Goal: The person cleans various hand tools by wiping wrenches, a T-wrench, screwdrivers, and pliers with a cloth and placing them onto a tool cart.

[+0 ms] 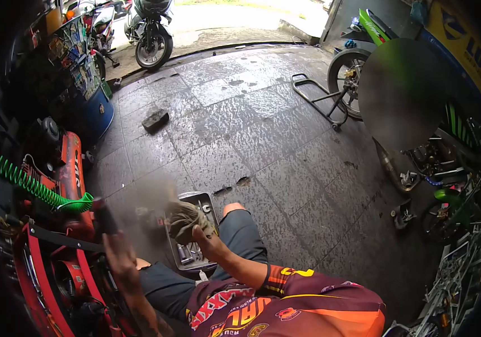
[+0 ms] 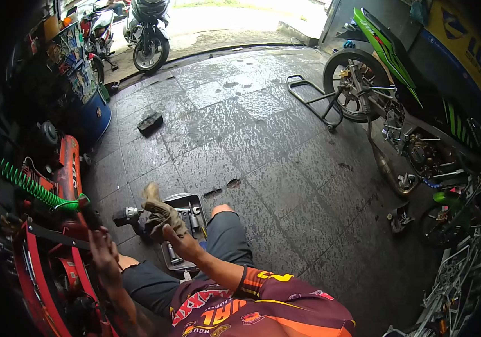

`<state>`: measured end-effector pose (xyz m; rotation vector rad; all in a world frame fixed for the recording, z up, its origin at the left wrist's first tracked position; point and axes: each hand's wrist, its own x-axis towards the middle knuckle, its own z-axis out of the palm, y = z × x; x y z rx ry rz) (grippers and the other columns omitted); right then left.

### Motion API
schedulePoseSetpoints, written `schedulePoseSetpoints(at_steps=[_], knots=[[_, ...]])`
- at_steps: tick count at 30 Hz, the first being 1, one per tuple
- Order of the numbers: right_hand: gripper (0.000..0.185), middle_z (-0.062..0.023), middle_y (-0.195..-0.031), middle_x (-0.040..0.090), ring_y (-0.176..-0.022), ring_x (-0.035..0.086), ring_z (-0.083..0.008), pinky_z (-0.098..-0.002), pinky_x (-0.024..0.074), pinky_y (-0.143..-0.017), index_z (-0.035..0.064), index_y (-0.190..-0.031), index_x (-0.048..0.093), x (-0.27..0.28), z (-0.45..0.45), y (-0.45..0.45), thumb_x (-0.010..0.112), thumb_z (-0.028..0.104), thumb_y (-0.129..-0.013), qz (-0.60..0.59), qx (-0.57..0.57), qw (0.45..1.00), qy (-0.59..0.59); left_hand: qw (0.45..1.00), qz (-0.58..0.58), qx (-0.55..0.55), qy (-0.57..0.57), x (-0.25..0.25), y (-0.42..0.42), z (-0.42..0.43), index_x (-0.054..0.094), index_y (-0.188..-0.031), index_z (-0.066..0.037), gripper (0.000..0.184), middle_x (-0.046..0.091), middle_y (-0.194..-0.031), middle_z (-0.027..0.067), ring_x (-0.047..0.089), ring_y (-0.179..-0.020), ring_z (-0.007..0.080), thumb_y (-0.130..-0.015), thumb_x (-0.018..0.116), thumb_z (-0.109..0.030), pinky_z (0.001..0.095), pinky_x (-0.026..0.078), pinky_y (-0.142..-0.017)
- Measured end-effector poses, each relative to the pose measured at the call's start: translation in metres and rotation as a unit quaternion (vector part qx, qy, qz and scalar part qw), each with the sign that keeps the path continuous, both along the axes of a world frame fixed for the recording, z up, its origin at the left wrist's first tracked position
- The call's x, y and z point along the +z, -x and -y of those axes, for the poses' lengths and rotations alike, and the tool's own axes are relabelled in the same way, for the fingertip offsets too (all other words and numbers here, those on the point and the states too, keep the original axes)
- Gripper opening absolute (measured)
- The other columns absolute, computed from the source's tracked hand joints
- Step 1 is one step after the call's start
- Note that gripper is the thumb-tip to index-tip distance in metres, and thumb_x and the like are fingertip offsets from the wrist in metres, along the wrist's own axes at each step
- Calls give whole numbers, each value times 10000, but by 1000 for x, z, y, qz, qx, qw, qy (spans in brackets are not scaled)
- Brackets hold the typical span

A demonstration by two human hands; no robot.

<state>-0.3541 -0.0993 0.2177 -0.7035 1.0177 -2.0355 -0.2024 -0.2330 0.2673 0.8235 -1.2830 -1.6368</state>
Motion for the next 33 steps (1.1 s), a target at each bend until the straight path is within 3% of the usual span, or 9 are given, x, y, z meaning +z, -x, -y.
schedulePoseSetpoints(at_steps=[1, 2, 6, 16, 21, 27, 28, 30, 33], knots=[[348, -40, -1009, 608, -891, 557, -99, -246, 439, -800, 22, -1222, 453, 1, 9, -2, 496, 208, -931, -46, 25, 999, -4, 916, 256, 16, 308, -34, 11, -15, 399, -1223, -6, 371, 591, -893, 94, 561, -652, 167, -950, 432, -255, 290, 434, -537], [343, -44, -1007, 610, -890, 562, -103, -247, 440, -799, 18, -1210, 467, 3, 14, -2, 505, 209, -927, -93, 50, 994, -10, 897, 247, -185, 316, -4, 35, -44, 354, -1182, 38, 333, 597, -973, 239, 597, -849, 409, -912, 438, -139, 462, 448, -677], [244, -32, -972, 624, -877, 581, -85, -232, 478, -731, 20, -1080, 560, 20, 21, 4, 601, 122, -862, 86, -55, 995, -10, 877, 336, -232, 254, -33, 46, -75, 363, -1131, 38, 325, 547, -926, 331, 510, -864, 489, -902, 457, -172, 511, 407, -653], [196, 25, -794, 569, -742, 501, -40, -216, 431, -644, 35, -936, 576, 49, -17, 16, 617, 208, -854, 6, 70, 997, -35, 749, 163, -294, 571, -26, 2, -83, 503, -1077, 56, 283, 521, -903, 221, 559, -735, 348, -796, 536, 50, 382, 486, -613], [286, 20, -819, 570, -758, 495, -43, -217, 428, -661, 5, -975, 575, 59, -38, 16, 637, 248, -839, -9, 56, 998, -7, 831, 121, -441, 318, -20, -4, -87, 470, -1145, 21, 271, 526, -849, 72, 538, -723, 147, -891, 484, -72, 268, 455, -583], [215, -2, -800, 583, -727, 551, -59, -212, 460, -641, 44, -960, 559, 56, -27, 20, 552, 253, -907, 124, -148, 981, -11, 931, 160, -326, -45, -2, 20, -98, 543, -909, 14, 171, 603, -791, 126, 585, -658, 258, -919, 471, -141, 317, 432, -554], [215, -2, -800, 583, -727, 551, -59, -212, 460, -641, 44, -960, 559, 52, -23, 24, 552, 253, -907, 124, -143, 982, -4, 932, 161, -321, -39, -4, 26, -97, 543, -909, 14, 171, 603, -791, 126, 585, -658, 258, -919, 471, -141, 317, 432, -554], [298, -49, -852, 608, -778, 614, -141, -312, 517, -693, 46, -978, 550, 39, -15, 29, 508, 335, -915, 232, -217, 946, 67, 908, 256, -142, 298, -12, 35, -96, 507, -873, -12, 181, 551, -638, 79, 491, -535, 122, -942, 435, -163, 288, 380, -475], [327, -73, -872, 622, -766, 631, -164, -312, 530, -678, 34, -1058, 533, 47, -3, 8, 481, 328, -925, 263, -152, 948, 91, 905, 274, -136, 296, -18, 43, -101, 501, -830, 3, 223, 536, -593, 106, 487, -495, 141, -946, 432, -175, 302, 360, -457]])
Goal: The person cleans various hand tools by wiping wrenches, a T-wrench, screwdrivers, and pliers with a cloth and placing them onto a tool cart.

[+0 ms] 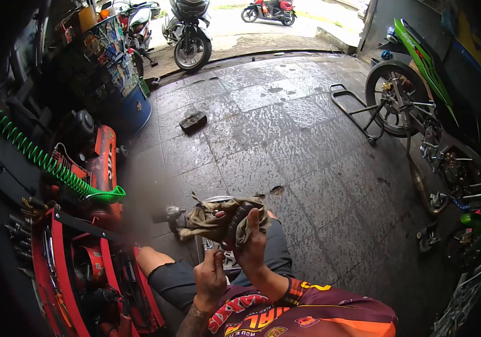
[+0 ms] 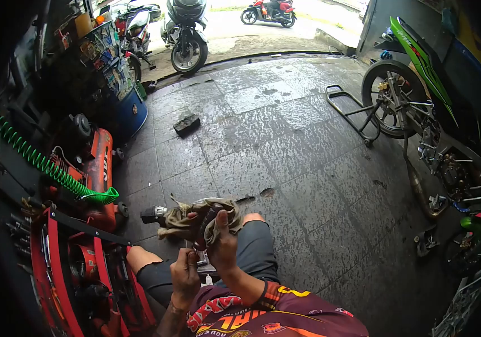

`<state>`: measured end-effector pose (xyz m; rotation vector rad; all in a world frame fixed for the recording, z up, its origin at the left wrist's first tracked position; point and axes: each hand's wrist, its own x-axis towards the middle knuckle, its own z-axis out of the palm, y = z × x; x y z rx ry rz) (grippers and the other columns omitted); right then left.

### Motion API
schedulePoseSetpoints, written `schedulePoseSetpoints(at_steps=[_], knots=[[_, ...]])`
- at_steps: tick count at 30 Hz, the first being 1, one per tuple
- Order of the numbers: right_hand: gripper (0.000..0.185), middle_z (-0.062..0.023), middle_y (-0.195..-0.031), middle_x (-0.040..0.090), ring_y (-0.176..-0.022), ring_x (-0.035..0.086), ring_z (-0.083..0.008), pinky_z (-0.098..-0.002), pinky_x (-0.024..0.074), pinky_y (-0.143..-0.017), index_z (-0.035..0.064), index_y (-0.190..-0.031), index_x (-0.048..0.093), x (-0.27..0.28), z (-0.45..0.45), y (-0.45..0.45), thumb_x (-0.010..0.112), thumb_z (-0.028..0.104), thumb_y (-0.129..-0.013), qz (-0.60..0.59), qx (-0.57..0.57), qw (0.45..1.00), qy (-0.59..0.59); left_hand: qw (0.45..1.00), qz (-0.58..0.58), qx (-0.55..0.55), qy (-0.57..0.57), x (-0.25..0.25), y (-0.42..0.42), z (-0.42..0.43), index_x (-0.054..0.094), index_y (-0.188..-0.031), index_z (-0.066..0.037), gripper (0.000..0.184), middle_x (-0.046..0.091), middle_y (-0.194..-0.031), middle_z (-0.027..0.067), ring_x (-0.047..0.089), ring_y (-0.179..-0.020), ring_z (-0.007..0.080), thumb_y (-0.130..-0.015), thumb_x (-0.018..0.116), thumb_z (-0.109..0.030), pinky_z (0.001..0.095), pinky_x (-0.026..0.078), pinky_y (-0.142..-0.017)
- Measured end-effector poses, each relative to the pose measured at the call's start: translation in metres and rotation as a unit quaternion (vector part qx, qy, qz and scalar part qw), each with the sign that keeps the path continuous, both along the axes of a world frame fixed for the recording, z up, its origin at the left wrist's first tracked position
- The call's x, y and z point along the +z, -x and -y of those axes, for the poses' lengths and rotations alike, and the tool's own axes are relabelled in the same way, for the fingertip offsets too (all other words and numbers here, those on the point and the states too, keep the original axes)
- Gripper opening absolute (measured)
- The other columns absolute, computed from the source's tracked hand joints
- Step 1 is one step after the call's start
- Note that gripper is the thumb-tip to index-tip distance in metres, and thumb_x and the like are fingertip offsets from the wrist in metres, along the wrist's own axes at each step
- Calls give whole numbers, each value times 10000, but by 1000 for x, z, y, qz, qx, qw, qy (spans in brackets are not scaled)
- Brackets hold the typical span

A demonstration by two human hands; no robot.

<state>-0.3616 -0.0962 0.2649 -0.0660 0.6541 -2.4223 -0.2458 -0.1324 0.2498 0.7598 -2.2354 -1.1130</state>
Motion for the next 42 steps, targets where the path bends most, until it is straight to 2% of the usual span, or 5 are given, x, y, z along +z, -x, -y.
schedulePoseSetpoints(at_steps=[8, 27, 31, 37, 42], knots=[[245, -24, -960, 618, -822, 577, -82, -228, 480, -713, 18, -1081, 564, -30, 5, -11, 605, 127, -865, -105, 179, 978, -37, 883, -100, -3, -459, -4, -14, 10, 536, -748, -94, 304, 396, -551, -73, 331, -459, 17, -956, 413, -279, 191, 240, -422], [262, -7, -867, 630, -743, 576, -63, -191, 463, -638, 20, -1022, 576, -78, 8, -19, 512, 256, -927, -237, 185, 929, -214, 789, -196, 78, -578, -2, -18, 11, 466, -892, -107, 205, 283, -534, -64, 195, -368, 28, -964, 408, -290, 195, 165, -327], [307, -21, -911, 624, -795, 605, -116, -245, 501, -700, 22, -1027, 574, -75, 2, 8, 503, 303, -925, 13, 69, 980, -188, 811, -244, 60, -529, -2, -19, 22, 451, -895, -92, 206, 275, -523, -65, 220, -373, 23, -951, 445, -290, 190, 170, -334], [292, -34, -1085, 562, -997, 523, -131, -272, 423, -859, 22, -1149, 520, -63, 3, -24, 542, 151, -888, -192, 200, 955, -108, 892, -129, 53, -430, -3, -2, 11, 473, -818, -100, 242, 342, -536, -63, 250, -402, 21, -963, 413, -284, 198, 199, -376], [258, -11, -950, 588, -878, 546, -114, -259, 448, -777, 16, -1073, 550, -59, -5, -15, 580, 162, -862, -166, 281, 939, -108, 772, -87, -51, -628, -13, -26, 13, 421, -726, -123, 346, 324, -545, -52, 252, -417, 49, -946, 412, -390, 217, 175, -391]])
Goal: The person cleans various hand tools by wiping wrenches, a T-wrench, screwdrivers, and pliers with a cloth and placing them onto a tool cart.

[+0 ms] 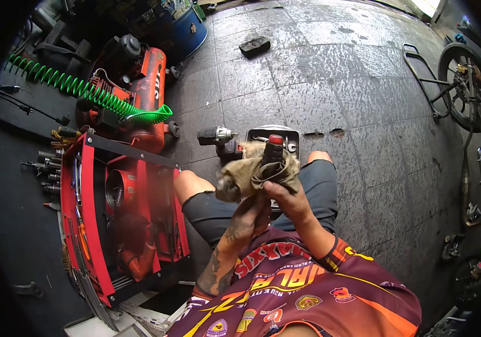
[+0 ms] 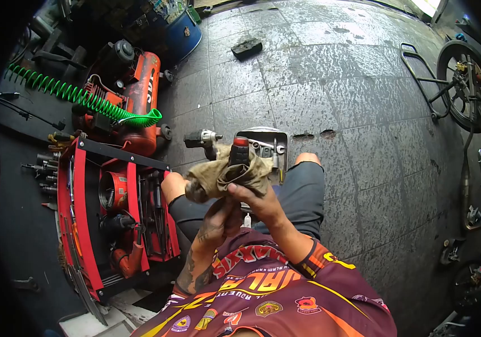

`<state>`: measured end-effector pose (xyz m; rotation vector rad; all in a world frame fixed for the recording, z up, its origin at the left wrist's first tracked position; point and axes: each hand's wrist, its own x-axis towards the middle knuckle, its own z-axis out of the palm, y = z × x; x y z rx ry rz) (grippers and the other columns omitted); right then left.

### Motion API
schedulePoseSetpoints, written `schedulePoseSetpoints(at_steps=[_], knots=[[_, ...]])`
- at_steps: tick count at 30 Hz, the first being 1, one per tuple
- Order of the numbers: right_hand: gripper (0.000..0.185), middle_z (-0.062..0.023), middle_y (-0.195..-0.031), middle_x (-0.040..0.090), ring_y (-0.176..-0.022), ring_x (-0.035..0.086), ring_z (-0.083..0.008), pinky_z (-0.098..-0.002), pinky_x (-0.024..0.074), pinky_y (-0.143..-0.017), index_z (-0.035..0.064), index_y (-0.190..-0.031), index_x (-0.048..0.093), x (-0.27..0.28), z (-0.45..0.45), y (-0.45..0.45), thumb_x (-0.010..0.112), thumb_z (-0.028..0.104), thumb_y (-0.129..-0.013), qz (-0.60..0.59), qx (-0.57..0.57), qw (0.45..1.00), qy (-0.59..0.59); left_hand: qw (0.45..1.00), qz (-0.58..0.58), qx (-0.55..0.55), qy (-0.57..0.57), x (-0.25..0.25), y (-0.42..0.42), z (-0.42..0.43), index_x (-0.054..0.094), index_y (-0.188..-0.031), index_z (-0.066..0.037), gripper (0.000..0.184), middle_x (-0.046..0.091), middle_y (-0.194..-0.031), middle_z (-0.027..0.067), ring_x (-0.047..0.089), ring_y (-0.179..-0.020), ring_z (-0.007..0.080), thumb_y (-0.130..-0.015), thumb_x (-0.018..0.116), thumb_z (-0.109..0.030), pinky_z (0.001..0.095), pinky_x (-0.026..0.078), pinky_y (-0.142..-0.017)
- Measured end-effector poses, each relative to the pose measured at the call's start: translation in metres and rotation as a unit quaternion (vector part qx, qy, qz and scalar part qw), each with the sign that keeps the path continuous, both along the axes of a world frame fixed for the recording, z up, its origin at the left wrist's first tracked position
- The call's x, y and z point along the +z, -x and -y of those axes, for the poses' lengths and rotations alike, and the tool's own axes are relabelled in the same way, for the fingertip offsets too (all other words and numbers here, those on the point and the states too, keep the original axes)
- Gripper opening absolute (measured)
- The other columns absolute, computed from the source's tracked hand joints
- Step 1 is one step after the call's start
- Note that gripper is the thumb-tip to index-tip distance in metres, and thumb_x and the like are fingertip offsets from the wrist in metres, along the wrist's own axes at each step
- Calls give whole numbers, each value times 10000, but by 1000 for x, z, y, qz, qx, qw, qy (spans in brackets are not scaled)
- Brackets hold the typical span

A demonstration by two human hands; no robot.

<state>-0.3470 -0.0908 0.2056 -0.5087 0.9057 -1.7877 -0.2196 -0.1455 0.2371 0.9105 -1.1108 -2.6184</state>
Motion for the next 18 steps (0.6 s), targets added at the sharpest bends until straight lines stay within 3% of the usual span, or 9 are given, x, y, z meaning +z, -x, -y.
schedulePoseSetpoints(at_steps=[1, 4, 8, 10, 12, 13, 15, 17, 18], knots=[[258, -11, -950, 588, -878, 546, -114, -259, 448, -777, 16, -1073, 550, 5, 0, -1, 580, 162, -862, 4, 0, 1000, -3, 1000, 4, 0, -3, -1, -2, -3, 421, -726, -123, 346, 324, -545, -52, 252, -417, 49, -946, 412, -390, 217, 175, -391], [223, -28, -912, 600, -843, 550, -118, -261, 448, -752, 13, -995, 574, 12, 5, 1, 584, 182, -850, -233, -75, 969, -3, 999, 13, 4, 37, -2, -1, -12, 417, -755, -117, 327, 292, -540, -54, 234, -409, 44, -944, 425, -383, 212, 171, -380], [225, -66, -904, 604, -810, 555, -142, -296, 446, -732, 3, -979, 574, -4, 4, 12, 558, 201, -873, -391, -96, 915, -23, 1000, 16, 21, 17, -7, -7, -9, 436, -760, -102, 309, 317, -546, -65, 242, -406, 34, -962, 407, -334, 200, 202, -368], [230, -68, -928, 600, -830, 555, -143, -294, 446, -747, -2, -1007, 560, -7, 9, 6, 536, 195, -890, -346, -161, 924, -13, 997, 32, 29, 60, -3, -4, -6, 445, -766, -98, 305, 326, -556, -69, 249, -414, 29, -962, 409, -329, 199, 207, -373], [286, -57, -1010, 591, -888, 560, -128, -264, 455, -786, -10, -1138, 498, -24, 14, 1, 533, 156, -909, -137, -274, 952, 3, 990, 45, 18, 134, -8, -14, 1, 490, -832, -76, 285, 357, -584, -77, 283, -472, 12, -966, 401, -311, 185, 233, -419], [247, -48, -1022, 581, -903, 555, -118, -255, 453, -790, -2, -1127, 505, -13, 14, 12, 528, 110, -908, -133, -325, 936, -4, 990, 44, 21, 136, -9, -17, 3, 490, -832, -76, 285, 357, -584, -77, 283, -472, 12, -966, 401, -311, 185, 233, -419], [260, -31, -1002, 577, -901, 543, -107, -254, 458, -779, 11, -1116, 508, -10, 17, 32, 571, 112, -884, -129, -250, 958, 57, 967, 114, -10, 230, -12, -20, 2, 514, -885, -33, 301, 408, -599, -65, 330, -525, 22, -963, 407, -304, 187, 277, -468], [251, -13, -953, 579, -844, 544, -106, -254, 466, -744, 26, -1073, 530, 9, 22, 38, 619, 103, -851, -246, -115, 962, 27, 943, 143, -45, 297, -35, -24, -2, 522, -935, 2, 341, 471, -622, -17, 387, -571, 58, -954, 414, -322, 224, 341, -513], [232, -8, -904, 580, -783, 541, -107, -254, 468, -709, 37, -1010, 552, -1, 26, 39, 661, 78, -810, -212, -79, 972, -63, 930, 125, -56, 341, -51, -30, -3, 522, -987, 5, 317, 501, -645, -15, 429, -545, 89, -956, 418, -293, 237, 358, -502]])
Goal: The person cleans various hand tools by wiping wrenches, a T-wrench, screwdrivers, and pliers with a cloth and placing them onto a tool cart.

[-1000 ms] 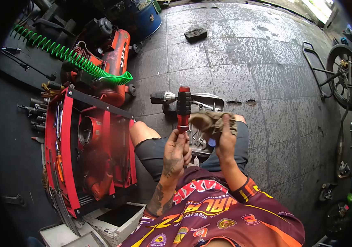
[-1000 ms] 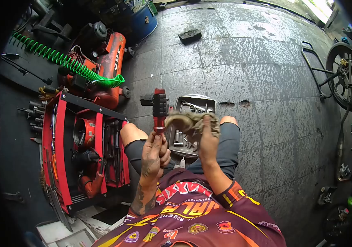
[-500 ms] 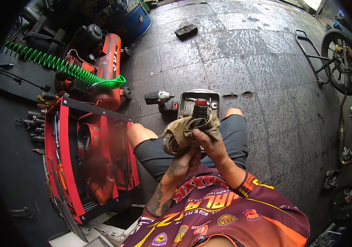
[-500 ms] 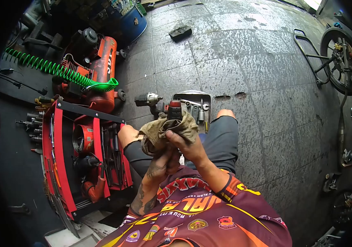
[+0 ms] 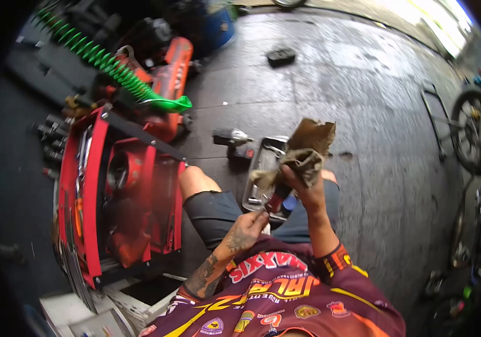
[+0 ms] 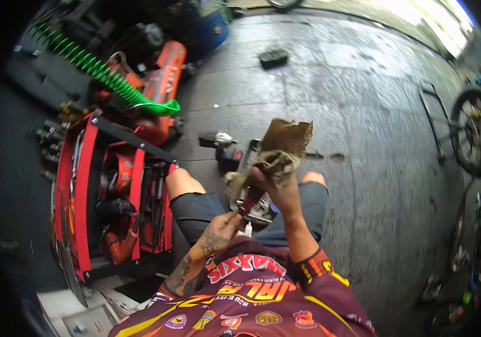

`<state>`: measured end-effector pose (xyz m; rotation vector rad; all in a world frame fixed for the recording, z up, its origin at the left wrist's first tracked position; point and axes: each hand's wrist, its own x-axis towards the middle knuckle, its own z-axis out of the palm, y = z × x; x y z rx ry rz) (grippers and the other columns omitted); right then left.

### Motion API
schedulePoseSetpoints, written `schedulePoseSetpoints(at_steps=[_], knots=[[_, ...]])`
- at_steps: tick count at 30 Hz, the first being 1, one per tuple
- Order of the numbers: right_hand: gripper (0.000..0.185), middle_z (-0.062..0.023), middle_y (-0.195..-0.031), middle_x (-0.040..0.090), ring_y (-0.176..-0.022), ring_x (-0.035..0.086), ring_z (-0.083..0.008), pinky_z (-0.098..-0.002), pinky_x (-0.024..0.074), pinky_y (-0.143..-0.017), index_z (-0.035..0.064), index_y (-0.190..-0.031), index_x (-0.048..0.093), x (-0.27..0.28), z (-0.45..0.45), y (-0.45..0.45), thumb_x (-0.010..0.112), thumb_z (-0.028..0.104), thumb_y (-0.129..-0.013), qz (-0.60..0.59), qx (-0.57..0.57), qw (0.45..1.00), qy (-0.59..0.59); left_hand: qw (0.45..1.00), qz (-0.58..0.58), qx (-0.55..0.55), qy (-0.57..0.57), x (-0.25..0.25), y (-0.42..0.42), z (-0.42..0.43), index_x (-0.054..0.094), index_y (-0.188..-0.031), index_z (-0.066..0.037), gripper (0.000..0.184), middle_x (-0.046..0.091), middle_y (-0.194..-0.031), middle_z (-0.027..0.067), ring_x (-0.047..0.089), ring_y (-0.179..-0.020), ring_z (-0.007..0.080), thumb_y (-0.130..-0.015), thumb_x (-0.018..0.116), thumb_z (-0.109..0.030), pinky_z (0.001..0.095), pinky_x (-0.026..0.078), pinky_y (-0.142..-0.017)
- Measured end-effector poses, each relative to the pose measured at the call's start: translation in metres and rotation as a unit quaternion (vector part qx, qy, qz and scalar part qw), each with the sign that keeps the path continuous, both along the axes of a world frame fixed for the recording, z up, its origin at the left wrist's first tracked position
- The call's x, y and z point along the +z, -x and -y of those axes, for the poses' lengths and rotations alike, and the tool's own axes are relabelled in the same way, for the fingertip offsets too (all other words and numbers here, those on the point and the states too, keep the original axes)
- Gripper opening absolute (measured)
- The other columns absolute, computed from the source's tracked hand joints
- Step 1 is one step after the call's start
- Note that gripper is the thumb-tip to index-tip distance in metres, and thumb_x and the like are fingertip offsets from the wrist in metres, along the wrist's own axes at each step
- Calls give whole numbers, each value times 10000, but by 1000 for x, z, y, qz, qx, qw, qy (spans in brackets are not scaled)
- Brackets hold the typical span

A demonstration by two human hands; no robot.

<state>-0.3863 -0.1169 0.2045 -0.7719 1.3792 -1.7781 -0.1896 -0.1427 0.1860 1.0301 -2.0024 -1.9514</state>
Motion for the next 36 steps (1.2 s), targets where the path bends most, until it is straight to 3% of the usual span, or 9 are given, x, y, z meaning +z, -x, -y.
schedulePoseSetpoints(at_steps=[5, 9, 14, 19, 21, 23, 27, 31, 36], knots=[[158, -12, -866, 586, -777, 547, -86, -223, 461, -636, 8, -959, 559, -4, 20, -19, 632, 70, -835, -98, -27, 994, 46, 967, 171, -26, 185, 33, -3, 0, 397, -1215, -47, 431, 600, -861, 210, 588, -795, 411, -883, 501, -302, 454, 459, -644], [303, -46, -977, 558, -866, 512, -120, -248, 419, -767, -11, -1074, 518, -20, 29, -49, 625, 178, -863, -137, -77, 987, 24, 944, 189, 113, 247, 35, 9, 3, 335, -1259, -73, 539, 563, -1034, 240, 558, -894, 440, -858, 521, -382, 500, 450, -735], [421, -68, -1069, 530, -902, 516, -139, -282, 450, -785, 12, -1236, 462, -9, 28, -51, 591, 186, -875, 150, -46, 988, 15, 970, -83, 99, 206, -33, -6, 4, 482, -1065, -50, 392, 538, -697, 56, 556, -599, 202, -884, 513, -397, 338, 431, -524], [527, -104, -1113, 524, -924, 530, -173, -289, 453, -837, 73, -1334, 400, -64, 26, -32, 586, 53, -842, 23, -31, 999, -26, 840, -428, -18, -332, 23, -33, 20, 463, -1060, -41, 482, 521, -715, 22, 460, -533, 62, -868, 519, -479, 199, 363, -466], [569, -115, -1113, 524, -915, 532, -169, -279, 466, -817, 102, -1347, 389, -63, 29, -29, 570, -15, -820, -224, -117, 968, 0, 836, -517, 16, -182, 71, -55, 55, 434, -1093, -5, 585, 535, -730, 56, 472, -527, 74, -839, 537, -522, 196, 368, -435], [492, -99, -1111, 529, -915, 538, -158, -268, 486, -758, 79, -1315, 416, -71, 30, -20, 583, 88, -852, 157, -104, 982, -32, 877, -448, 172, 31, 151, -77, 93, 367, -1145, 2, 685, 539, -729, 66, 484, -487, 95, -807, 548, -565, 188, 375, -421], [463, -49, -1015, 563, -802, 593, -146, -254, 498, -566, 59, -1189, 464, -115, 22, -28, 600, 351, -856, 149, -113, 982, -12, 755, -296, 348, 471, 225, -109, 209, 430, -1095, -79, 303, 459, -860, 21, 452, -718, 94, -924, 481, -324, 253, 373, -651], [401, -44, -936, 557, -706, 594, -150, -253, 485, -465, 53, -1101, 483, -184, 17, -17, 606, 342, -852, 64, -86, 992, -73, 669, -113, 478, 558, 269, -144, 308, 554, -857, -15, 367, 496, -821, 102, 536, -688, 219, -818, 641, -369, 345, 432, -641], [333, -63, -924, 578, -764, 550, -157, -285, 464, -699, -21, -1012, 537, -161, 15, -13, 616, 264, -858, 122, -100, 983, -95, 638, -72, 477, 600, 224, -178, 408, 562, -832, -1, 351, 516, -778, 144, 536, -726, 293, -776, 674, -329, 393, 423, -651]])
